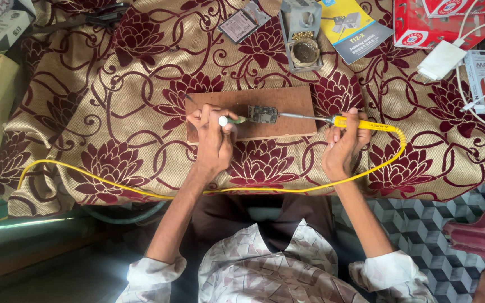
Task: The person uses a soldering iron and a tube of flux to work on a small circuit board placed on a wooden block. They repeatedly apply flux and heat to specific points on the board while holding the components steady.
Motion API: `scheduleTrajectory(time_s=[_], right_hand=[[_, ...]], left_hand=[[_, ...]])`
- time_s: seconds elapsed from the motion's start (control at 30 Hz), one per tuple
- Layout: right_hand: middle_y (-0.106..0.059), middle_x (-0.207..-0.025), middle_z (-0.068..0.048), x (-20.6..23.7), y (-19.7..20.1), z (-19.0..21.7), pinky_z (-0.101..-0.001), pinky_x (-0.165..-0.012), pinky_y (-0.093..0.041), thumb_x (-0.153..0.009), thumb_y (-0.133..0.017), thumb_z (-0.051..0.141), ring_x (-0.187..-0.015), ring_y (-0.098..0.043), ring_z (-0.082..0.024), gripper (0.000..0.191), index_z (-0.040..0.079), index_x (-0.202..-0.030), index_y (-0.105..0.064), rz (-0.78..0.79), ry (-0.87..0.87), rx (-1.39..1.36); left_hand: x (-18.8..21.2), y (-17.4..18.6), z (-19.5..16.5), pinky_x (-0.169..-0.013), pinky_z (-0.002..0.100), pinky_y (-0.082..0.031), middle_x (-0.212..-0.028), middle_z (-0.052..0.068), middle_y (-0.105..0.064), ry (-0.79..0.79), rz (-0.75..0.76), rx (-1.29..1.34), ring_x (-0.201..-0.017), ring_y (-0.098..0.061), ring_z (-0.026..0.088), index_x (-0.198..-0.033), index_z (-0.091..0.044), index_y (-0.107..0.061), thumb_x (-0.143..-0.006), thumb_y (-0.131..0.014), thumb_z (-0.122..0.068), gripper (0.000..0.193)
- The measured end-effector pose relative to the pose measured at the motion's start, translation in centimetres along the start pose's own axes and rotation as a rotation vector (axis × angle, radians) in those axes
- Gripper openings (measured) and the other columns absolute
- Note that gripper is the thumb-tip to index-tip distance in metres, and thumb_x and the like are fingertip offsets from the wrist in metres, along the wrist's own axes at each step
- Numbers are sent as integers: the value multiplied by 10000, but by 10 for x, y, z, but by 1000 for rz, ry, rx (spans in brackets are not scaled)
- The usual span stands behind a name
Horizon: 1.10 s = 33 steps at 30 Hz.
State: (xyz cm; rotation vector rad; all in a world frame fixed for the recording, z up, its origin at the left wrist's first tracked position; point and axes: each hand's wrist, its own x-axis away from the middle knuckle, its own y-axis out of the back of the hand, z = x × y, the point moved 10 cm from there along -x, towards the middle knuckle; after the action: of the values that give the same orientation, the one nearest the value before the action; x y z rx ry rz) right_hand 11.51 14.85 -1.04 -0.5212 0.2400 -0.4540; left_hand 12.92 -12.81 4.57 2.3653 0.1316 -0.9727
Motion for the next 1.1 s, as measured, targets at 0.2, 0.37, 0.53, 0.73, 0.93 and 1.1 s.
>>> scheduleTrajectory(time_s=[0.2, 0.37, 0.53, 0.73, 0.93, 1.1], right_hand=[[-394, -574, 38, 0, -3, 2, -220, -408, -277, -1050, -622, 236, -429, -344, -48, 250, 93, -881, -508, 34, 4, 8], [-427, -636, 32, -2, -1, 5, -218, -419, -285, -1053, -628, 212, -471, -370, -45, 242, 84, -882, -513, 44, 18, 45], [-418, -631, 33, -4, 0, 5, -216, -429, -287, -1064, -631, 206, -476, -374, -39, 253, 84, -876, -512, 59, 30, 42], [-418, -623, 38, -6, 5, 1, -208, -416, -280, -1049, -622, 201, -465, -375, -37, 229, 91, -876, -519, 28, -5, 29], [-417, -624, 38, -5, 1, 1, -211, -428, -279, -1062, -619, 186, -469, -365, -38, 250, 95, -862, -501, 64, -5, 46], [-397, -590, 43, -6, -1, 0, -209, -408, -274, -1048, -603, 153, -445, -343, -36, 227, 106, -852, -500, 84, 10, 48]], left_hand=[[0, -2, 3, -988, 428, -243, -973, 58, -479, 45, -8, -28, -996, -425, 225, -1105, -104, -613, -1089, -406, -262, 261], [-2, -5, 0, -969, 424, -240, -993, 72, -469, 32, -3, -26, -987, -402, 236, -1099, -97, -607, -1093, -408, -260, 257], [-2, -7, 0, -974, 428, -242, -992, 75, -475, 37, 6, -14, -988, -410, 237, -1093, -98, -603, -1079, -422, -251, 238], [-2, -8, 1, -971, 426, -246, -988, 77, -485, 33, -5, 4, -978, -421, 240, -1092, -101, -600, -1072, -425, -246, 229], [-2, -9, 1, -972, 434, -245, -971, 64, -516, 22, -7, 1, -976, -434, 245, -1096, -90, -579, -1092, -424, -262, 231], [-1, -9, 2, -969, 433, -248, -964, 71, -508, 12, -11, 0, -968, -431, 247, -1102, -89, -579, -1092, -416, -265, 240]])
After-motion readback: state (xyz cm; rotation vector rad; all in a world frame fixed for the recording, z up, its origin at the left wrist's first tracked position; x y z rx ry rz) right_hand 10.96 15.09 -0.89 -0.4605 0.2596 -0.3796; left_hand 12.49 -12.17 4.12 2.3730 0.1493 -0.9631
